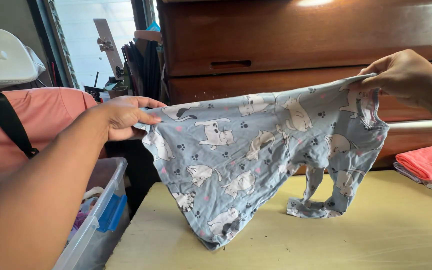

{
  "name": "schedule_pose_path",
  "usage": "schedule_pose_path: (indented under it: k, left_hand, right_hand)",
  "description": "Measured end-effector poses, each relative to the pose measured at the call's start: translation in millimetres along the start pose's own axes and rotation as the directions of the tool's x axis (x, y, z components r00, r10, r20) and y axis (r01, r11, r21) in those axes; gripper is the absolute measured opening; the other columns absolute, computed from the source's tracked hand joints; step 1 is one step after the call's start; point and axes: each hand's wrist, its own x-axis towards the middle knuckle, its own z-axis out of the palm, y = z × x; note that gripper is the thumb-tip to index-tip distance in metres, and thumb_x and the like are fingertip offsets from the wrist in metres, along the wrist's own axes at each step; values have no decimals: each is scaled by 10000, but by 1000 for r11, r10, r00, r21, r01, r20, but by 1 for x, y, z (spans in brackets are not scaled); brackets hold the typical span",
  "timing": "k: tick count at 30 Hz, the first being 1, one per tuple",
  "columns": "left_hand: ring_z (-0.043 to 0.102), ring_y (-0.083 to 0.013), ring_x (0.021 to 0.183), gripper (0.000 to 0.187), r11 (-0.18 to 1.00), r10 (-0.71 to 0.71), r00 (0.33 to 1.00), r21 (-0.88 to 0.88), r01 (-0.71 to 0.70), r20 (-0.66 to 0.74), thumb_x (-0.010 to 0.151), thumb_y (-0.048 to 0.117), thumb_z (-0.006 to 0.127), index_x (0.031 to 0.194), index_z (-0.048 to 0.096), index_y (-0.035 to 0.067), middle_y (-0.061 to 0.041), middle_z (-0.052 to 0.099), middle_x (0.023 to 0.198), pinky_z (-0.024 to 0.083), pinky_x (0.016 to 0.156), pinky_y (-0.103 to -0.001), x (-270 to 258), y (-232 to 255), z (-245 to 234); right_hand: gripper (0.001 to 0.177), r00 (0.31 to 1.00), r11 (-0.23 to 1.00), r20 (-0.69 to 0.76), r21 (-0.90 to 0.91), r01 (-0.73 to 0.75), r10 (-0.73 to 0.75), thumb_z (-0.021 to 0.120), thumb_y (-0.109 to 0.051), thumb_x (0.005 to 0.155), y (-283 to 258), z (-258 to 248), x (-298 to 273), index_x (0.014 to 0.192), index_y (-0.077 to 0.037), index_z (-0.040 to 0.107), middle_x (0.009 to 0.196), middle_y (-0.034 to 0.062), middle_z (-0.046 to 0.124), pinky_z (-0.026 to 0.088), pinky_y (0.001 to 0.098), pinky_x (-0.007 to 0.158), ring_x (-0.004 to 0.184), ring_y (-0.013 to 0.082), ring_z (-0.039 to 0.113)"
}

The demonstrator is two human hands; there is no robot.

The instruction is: The person picks up several items of clothing from a plastic bin and folds them on a table, including a pair of patterned shorts, a patterned top, and a white one-piece garment, placing each folded item onto a stack.

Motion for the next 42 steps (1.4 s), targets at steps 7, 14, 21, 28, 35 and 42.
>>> schedule_pose_path:
  k: [7, 14, 21, 28, 35, 42]
  left_hand:
    - [730, -193, 943, 363, 992, 69, 965, 88, -94, 252, 806, 102, 777, 1127, 730, -62, -117, 784, 1023, 576, 874, -334, -7, -17, -10]
    - [646, -147, 876, 245, 873, -5, 1000, 488, 8, -6, 871, 127, 785, 1064, 776, -23, -88, 739, 977, 515, 831, -362, -2, -47, -10]
    - [682, -254, 828, 189, 997, -68, 980, 14, 72, -187, 971, 156, 606, 1075, 650, 5, -107, 710, 983, 568, 773, -471, 18, -100, 6]
    - [654, -155, 855, 114, 678, 563, 565, -54, -733, -603, 1026, 124, 635, 1107, 629, 44, -59, 690, 998, 581, 778, -355, 44, -31, -21]
    - [709, -220, 849, 171, 862, 461, 871, -150, -485, -169, 781, -26, 661, 946, 660, 20, -102, 714, 914, 582, 815, -362, -46, -112, 6]
    - [742, -177, 862, 212, 354, -422, 865, 928, -117, 271, 669, 61, 808, 868, 801, 135, -55, 809, 924, 554, 720, -326, -88, -125, 75]
  right_hand:
    - [241, 991, 951, -87, -299, 75, -105, 830, -78, 874, 16, -8, -8, 1069, 60, 790, 943, 168, 780, 545, 381, 748, 811, 216, 682]
    - [271, 904, 896, 271, -392, -210, 330, 852, -177, 840, 6, 1, -22, 1012, 24, 794, 909, 139, 786, 551, 372, 862, 879, 210, 718]
    - [331, 778, 856, 510, -513, -67, 367, 833, -294, 918, 1, 36, -35, 986, -12, 673, 839, 89, 656, 603, 424, 829, 879, 247, 640]
    - [258, 945, 805, -32, -532, 261, -327, 798, -260, 973, -17, 61, -16, 974, -19, 705, 867, 116, 695, 506, 381, 723, 809, 194, 617]
    - [149, 979, 948, 147, -266, 174, -139, 827, -171, 837, 19, 69, -114, 921, -82, 741, 987, 81, 796, 570, 337, 785, 836, 178, 744]
    - [222, 727, 830, 532, -550, -93, 434, 928, -199, 753, 63, 93, -199, 943, -98, 877, 903, 36, 757, 588, 319, 911, 932, 168, 734]
